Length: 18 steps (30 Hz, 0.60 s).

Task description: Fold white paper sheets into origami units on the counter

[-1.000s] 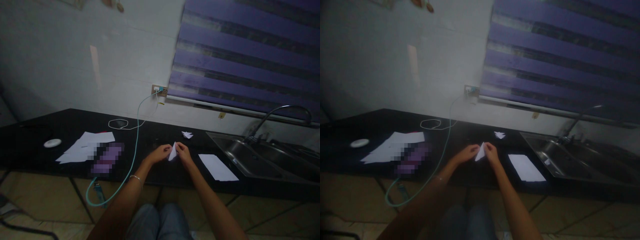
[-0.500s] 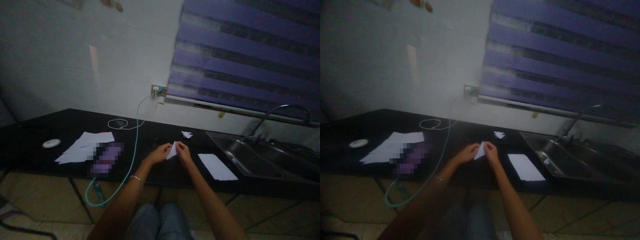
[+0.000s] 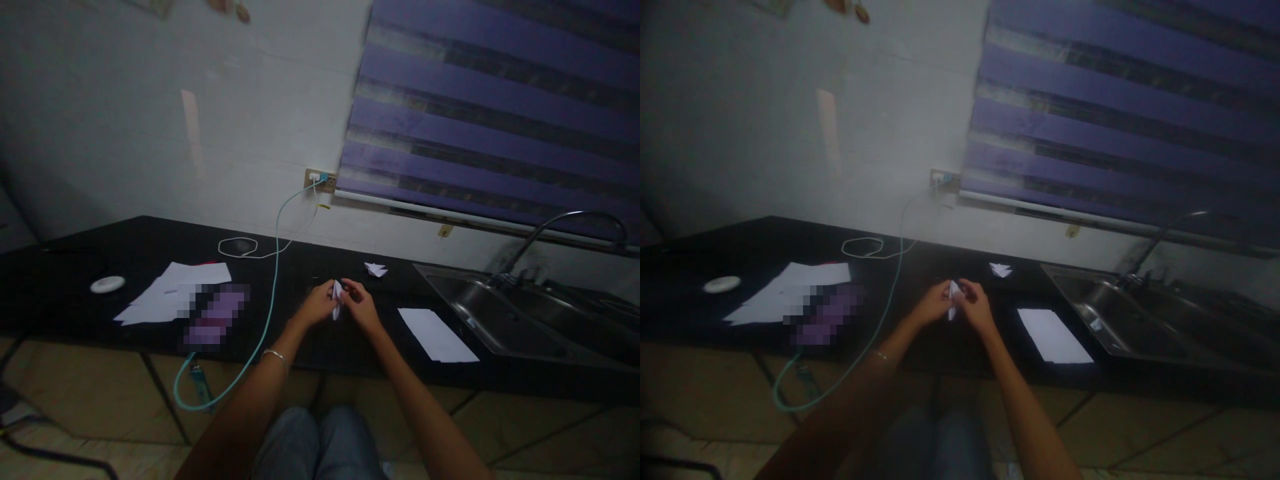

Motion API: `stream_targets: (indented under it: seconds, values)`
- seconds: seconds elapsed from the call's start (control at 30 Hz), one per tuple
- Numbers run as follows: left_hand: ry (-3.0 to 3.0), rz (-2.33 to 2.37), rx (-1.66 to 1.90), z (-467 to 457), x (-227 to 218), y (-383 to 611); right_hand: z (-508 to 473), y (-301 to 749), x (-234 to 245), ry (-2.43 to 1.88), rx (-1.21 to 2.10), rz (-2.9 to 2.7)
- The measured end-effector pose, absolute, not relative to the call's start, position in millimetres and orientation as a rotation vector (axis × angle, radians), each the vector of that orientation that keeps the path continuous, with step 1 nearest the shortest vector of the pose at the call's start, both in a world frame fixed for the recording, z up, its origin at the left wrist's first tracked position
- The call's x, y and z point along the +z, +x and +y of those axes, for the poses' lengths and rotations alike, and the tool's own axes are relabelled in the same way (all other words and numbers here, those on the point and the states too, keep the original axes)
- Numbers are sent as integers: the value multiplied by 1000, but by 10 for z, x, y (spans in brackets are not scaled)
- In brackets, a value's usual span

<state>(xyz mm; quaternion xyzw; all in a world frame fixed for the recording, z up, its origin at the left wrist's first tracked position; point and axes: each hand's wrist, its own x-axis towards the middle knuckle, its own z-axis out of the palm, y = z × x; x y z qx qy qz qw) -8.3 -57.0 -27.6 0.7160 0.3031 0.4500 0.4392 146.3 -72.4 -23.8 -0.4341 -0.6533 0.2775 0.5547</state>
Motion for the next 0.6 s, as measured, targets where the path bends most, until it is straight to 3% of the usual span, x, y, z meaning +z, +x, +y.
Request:
stream_targets:
  seconds: [0.23, 0.6]
  values:
    - [2003, 1081, 1066, -646, -180, -135, -780, 1410, -247, -1075, 408, -1621]
    - [1999, 1201, 1224, -600, -204, -101, -843, 1369, -209, -1079, 413, -1623]
